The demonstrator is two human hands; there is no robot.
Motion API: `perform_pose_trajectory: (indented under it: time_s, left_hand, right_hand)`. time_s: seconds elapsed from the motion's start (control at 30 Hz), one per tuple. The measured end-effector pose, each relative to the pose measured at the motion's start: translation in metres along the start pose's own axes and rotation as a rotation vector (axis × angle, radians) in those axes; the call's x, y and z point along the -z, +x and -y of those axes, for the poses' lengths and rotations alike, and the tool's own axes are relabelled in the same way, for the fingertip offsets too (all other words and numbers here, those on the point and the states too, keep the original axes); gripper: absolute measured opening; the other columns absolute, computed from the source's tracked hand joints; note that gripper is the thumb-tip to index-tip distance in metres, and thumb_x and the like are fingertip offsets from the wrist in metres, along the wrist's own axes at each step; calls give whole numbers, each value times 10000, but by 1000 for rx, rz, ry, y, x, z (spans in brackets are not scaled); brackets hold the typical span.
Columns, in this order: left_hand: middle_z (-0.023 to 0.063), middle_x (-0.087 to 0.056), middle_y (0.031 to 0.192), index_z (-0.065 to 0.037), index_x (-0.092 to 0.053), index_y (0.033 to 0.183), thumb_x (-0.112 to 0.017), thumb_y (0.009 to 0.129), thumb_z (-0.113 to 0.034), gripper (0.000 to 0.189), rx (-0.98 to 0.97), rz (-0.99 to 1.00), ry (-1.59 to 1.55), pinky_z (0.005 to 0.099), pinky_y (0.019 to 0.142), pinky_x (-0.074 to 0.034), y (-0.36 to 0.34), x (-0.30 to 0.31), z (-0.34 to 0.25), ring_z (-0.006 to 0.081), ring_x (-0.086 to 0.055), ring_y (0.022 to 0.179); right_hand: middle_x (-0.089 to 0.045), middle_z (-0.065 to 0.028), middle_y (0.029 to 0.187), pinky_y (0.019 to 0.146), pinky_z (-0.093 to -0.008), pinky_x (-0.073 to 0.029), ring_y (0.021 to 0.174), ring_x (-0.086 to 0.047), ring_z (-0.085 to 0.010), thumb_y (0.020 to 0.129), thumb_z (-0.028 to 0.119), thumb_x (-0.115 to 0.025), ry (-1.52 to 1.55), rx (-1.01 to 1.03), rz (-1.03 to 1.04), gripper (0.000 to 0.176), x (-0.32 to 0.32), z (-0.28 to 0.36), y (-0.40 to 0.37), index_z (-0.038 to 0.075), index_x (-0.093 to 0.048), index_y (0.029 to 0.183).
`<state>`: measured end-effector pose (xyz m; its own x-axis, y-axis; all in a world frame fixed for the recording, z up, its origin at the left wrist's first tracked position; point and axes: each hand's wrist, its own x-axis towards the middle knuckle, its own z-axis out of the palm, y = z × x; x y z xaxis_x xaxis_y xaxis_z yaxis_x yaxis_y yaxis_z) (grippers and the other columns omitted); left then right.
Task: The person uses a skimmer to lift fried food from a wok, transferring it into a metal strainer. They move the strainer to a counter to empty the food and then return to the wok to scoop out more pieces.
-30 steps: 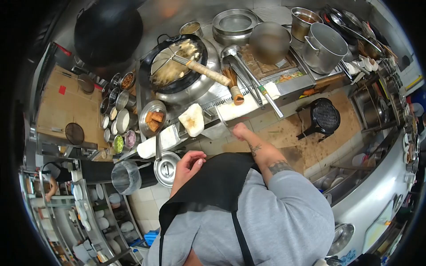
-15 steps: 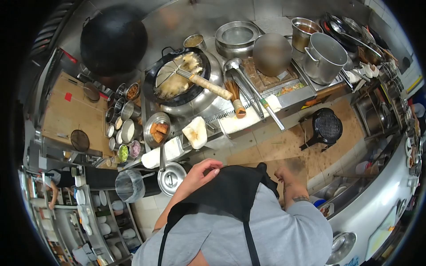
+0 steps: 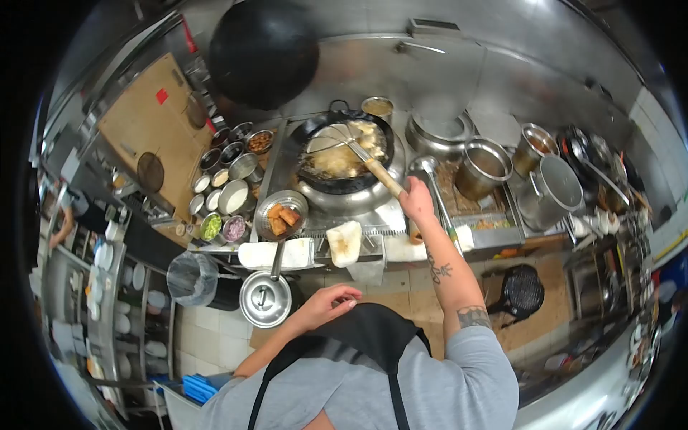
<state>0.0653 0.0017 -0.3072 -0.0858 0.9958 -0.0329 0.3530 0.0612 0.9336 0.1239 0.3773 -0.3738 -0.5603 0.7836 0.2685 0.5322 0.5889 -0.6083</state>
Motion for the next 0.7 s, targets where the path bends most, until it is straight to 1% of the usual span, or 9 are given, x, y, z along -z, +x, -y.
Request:
perform_pose_trajectory:
  time_s: [0.03, 0.07, 0.2, 0.3, 0.43, 0.47, 0.5, 0.57, 0.7]
  left_hand:
    - [114, -669, 1124, -32, -617, 1236, -607, 994, -154, 271, -7, -31, -9, 347, 885, -541, -4, 3, 4, 211, -682, 992]
    - [114, -671, 1116, -33, -618, 1231, -610, 992, -156, 269, -11, -65, -24, 348, 881, -542, -8, 4, 8, 212, -684, 983]
    - [117, -680, 1085, -33, -622, 1207, -618, 986, -157, 253, -70, -181, -17, 351, 859, -543, -22, 8, 19, 216, -692, 952]
    - [119, -683, 1077, -34, -624, 1192, -618, 983, -149, 239, -109, -217, -15, 353, 834, -541, -29, 17, 28, 218, -693, 930]
    - [104, -672, 1060, -37, -631, 1200, -632, 978, -141, 245, -113, -225, -76, 334, 839, -533, -33, 29, 38, 202, -681, 931]
    - [103, -672, 1058, -35, -630, 1199, -632, 978, -142, 245, -107, -219, -84, 334, 838, -533, -34, 32, 40, 201, -681, 931]
    - [103, -673, 1055, -34, -630, 1198, -632, 978, -142, 246, -105, -209, -88, 334, 837, -532, -34, 35, 42, 201, -681, 932]
    - [102, -675, 1052, -32, -629, 1198, -632, 978, -143, 247, -102, -184, -92, 333, 836, -531, -34, 44, 46, 199, -680, 933]
    - [100, -681, 1055, -31, -629, 1198, -632, 978, -145, 248, -105, -137, -116, 331, 835, -529, -37, 58, 54, 198, -680, 933]
  right_hand:
    - [-636, -267, 1134, 901, -441, -535, 1041, -655, -390, 881, 175, -621, -166, 22, 40, 485, -12, 3, 9, 23, -534, 1333]
    - [-540, -293, 1267, 966, -485, -511, 1145, -595, -443, 879, 128, -600, -272, 1, 190, 673, -29, -3, 15, 61, -352, 1501]
    - [-514, -272, 1276, 937, -508, -521, 1110, -603, -462, 894, 66, -542, -483, -22, 279, 803, -62, -6, 13, 134, -174, 1604]
    - [-500, -266, 1284, 894, -494, -539, 1047, -634, -450, 908, 69, -537, -490, 67, 306, 784, -55, 9, 20, 144, -181, 1603]
    - [-633, -340, 1097, 868, -530, -523, 971, -645, -483, 948, 164, -539, -206, 305, 236, 649, -49, 8, 53, 98, -309, 1552]
    - [-652, -364, 1013, 888, -555, -499, 975, -623, -526, 952, 206, -556, -47, 280, 206, 598, -48, 9, 63, 69, -373, 1504]
    - [-683, -294, 971, 778, -501, -550, 830, -677, -443, 961, 191, -556, -67, 362, 184, 558, -46, 9, 79, 56, -396, 1479]
    - [-653, -154, 880, 598, -421, -563, 684, -662, -266, 970, 157, -544, 209, -206, 478, 502, -5, 74, 77, 36, -447, 1448]
    - [-579, -76, 779, 481, -349, -508, 600, -592, -179, 953, 93, -527, 439, -488, 546, 389, 14, 99, 65, 58, -500, 1339]
